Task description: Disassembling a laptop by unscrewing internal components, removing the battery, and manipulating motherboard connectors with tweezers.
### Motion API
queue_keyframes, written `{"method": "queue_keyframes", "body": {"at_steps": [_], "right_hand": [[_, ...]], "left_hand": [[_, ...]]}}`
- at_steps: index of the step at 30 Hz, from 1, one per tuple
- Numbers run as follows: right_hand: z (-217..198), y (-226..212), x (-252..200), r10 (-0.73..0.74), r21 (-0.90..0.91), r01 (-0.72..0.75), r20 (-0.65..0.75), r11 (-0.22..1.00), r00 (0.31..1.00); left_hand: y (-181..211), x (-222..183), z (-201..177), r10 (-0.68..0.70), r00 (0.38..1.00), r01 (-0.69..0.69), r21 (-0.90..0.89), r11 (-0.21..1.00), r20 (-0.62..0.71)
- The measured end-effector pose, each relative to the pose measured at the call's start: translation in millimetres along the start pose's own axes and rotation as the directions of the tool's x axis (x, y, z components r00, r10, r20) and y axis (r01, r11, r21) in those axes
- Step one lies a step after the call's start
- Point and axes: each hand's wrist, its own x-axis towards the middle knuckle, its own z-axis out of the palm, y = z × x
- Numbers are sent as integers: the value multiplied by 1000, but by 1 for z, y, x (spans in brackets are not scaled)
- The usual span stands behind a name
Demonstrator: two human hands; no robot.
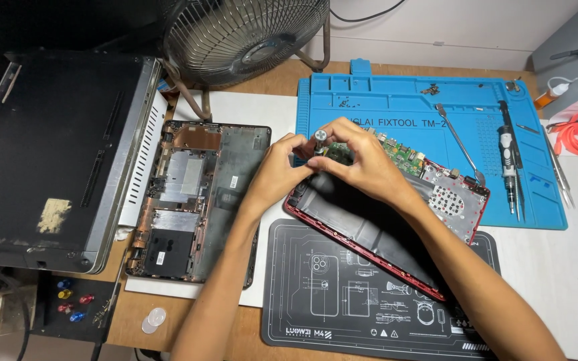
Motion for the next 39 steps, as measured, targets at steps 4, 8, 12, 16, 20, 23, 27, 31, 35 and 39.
{"method": "queue_keyframes", "body": {"at_steps": [4, 8, 12, 16, 20, 23, 27, 31, 35, 39], "right_hand": [[2, 3, 0, 11, -21, -11, 7, 1000, 1000], [3, 1, -1, 34, 30, -34, 18, 999, 999], [2, 1, -1, -26, -50, 26, 0, 998, 1000], [0, -2, -1, -3, -52, 4, 15, 999, 1000], [-3, -3, 0, 52, 30, -53, 38, 998, 998], [-2, -7, 0, 28, 11, -29, 33, 1000, 999], [-1, 1, 0, 7, -29, -6, 28, 1000, 1000], [-4, -5, 0, 14, -8, -14, 11, 1000, 1000], [-6, 4, 0, 40, 134, -38, -15, 990, 999], [-8, 6, 0, 35, 180, -29, -32, 983, 999]], "left_hand": [[10, -4, -3, -8, 1000, 8, 15, 1000, -6], [19, -5, -9, -27, 997, 34, -82, 996, 75], [-15, 5, 4, -28, 998, 34, -112, 993, 57], [-8, 1, -1, -7, 999, 12, -131, 991, 38], [15, -3, -10, -15, 997, 25, -133, 991, 76], [-8, 2, -1, -32, 997, 40, -111, 993, 65], [0, 1, -4, -28, 998, 33, -77, 996, 55], [0, -3, -13, -43, 996, 44, -20, 999, 79], [0, -4, -15, -47, 996, 41, 76, 996, 76], [7, -5, -11, -20, 996, 8, 137, 991, 83]]}}
